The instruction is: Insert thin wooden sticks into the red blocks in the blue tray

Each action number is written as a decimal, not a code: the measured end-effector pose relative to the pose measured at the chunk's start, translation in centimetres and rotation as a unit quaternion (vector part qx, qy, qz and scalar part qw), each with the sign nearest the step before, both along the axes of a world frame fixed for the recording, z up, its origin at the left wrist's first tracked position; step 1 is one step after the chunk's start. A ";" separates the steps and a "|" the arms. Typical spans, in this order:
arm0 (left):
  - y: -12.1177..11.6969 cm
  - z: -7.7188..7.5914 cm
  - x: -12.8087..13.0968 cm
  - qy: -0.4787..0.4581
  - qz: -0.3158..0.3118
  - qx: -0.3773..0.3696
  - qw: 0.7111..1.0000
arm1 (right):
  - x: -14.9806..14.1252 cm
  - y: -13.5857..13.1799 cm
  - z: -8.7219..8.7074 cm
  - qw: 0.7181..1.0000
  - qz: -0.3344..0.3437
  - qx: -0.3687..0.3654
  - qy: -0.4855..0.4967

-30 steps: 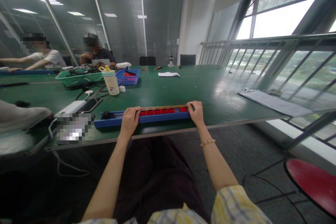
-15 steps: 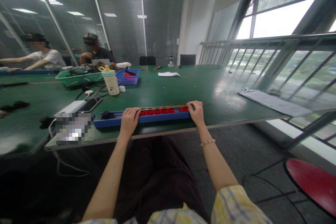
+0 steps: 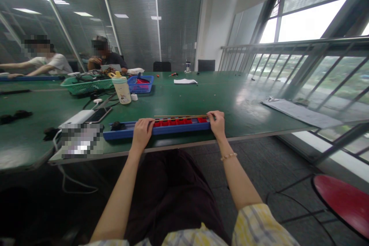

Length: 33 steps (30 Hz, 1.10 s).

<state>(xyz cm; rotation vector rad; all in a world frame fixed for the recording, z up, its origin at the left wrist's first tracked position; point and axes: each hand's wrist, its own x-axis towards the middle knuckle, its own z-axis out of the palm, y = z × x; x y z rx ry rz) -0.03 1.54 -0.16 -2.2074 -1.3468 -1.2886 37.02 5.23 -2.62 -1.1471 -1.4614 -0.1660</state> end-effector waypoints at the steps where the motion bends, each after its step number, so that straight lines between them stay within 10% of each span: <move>1: 0.0 0.0 0.0 0.002 0.000 -0.001 1.000 | 0.0 0.0 0.0 1.000 -0.002 -0.001 0.001; 33: 0.1 0.0 0.0 0.002 0.007 -0.012 1.000 | 0.7 -0.1 -0.4 0.991 -0.116 0.023 0.055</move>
